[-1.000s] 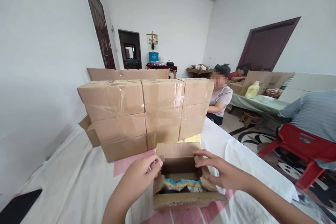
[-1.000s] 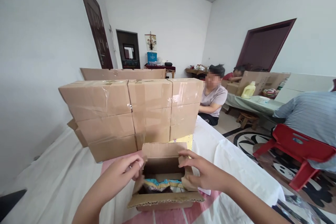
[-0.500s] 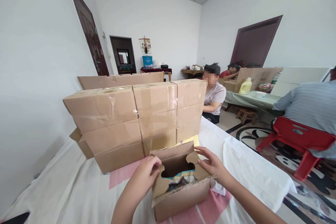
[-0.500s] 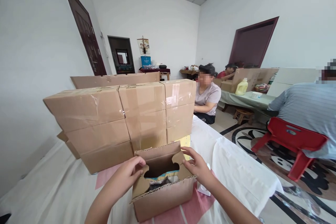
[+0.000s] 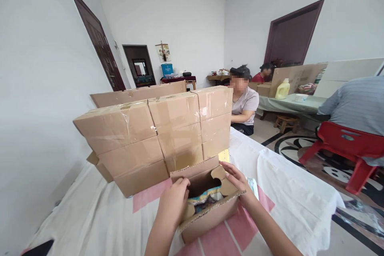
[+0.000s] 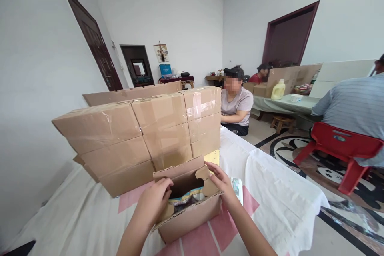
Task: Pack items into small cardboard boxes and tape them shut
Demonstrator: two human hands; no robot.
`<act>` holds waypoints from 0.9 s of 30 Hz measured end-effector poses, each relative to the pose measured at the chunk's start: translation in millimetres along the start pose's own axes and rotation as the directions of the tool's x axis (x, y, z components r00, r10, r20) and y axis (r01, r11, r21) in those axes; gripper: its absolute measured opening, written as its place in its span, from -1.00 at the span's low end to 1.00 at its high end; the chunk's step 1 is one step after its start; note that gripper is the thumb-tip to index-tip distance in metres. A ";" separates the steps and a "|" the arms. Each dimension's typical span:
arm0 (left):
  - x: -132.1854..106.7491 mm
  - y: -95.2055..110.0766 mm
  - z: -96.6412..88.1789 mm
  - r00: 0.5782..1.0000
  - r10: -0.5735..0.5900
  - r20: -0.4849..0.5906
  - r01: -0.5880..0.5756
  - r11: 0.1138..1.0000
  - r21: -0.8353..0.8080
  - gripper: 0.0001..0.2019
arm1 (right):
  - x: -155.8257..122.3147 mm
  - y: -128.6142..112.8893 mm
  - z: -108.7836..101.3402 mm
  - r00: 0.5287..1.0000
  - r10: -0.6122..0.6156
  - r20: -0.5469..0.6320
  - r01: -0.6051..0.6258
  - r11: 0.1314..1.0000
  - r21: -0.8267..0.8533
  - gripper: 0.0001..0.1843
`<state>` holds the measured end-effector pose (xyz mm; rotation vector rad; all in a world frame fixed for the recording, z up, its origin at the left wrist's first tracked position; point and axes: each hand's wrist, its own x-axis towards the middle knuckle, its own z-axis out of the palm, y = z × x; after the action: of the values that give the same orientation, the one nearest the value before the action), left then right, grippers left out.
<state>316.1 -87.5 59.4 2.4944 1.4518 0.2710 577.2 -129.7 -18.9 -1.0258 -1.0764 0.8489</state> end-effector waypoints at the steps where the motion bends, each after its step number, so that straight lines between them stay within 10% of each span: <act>1: -0.3 1.3 0.9 1.000 0.001 -0.001 -0.001 1.000 0.015 -0.73 | -2.1 2.0 0.5 1.000 0.012 -0.007 -0.012 1.000 0.011 -0.48; 17: -5.5 8.8 -1.2 0.999 0.001 0.034 -0.003 0.998 0.069 -0.78 | -33.0 19.1 -4.2 0.981 -0.172 -0.093 0.166 0.984 -0.072 -0.58; 27: -5.7 3.1 -5.4 0.983 0.158 -0.088 -0.153 0.986 0.058 -0.58 | -39.0 35.6 -7.1 0.967 -0.248 0.059 0.250 0.967 -0.039 -0.18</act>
<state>314.4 -93.3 65.3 2.6739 1.3131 0.3880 571.4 -156.3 -64.7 -0.8870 -1.2466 0.6529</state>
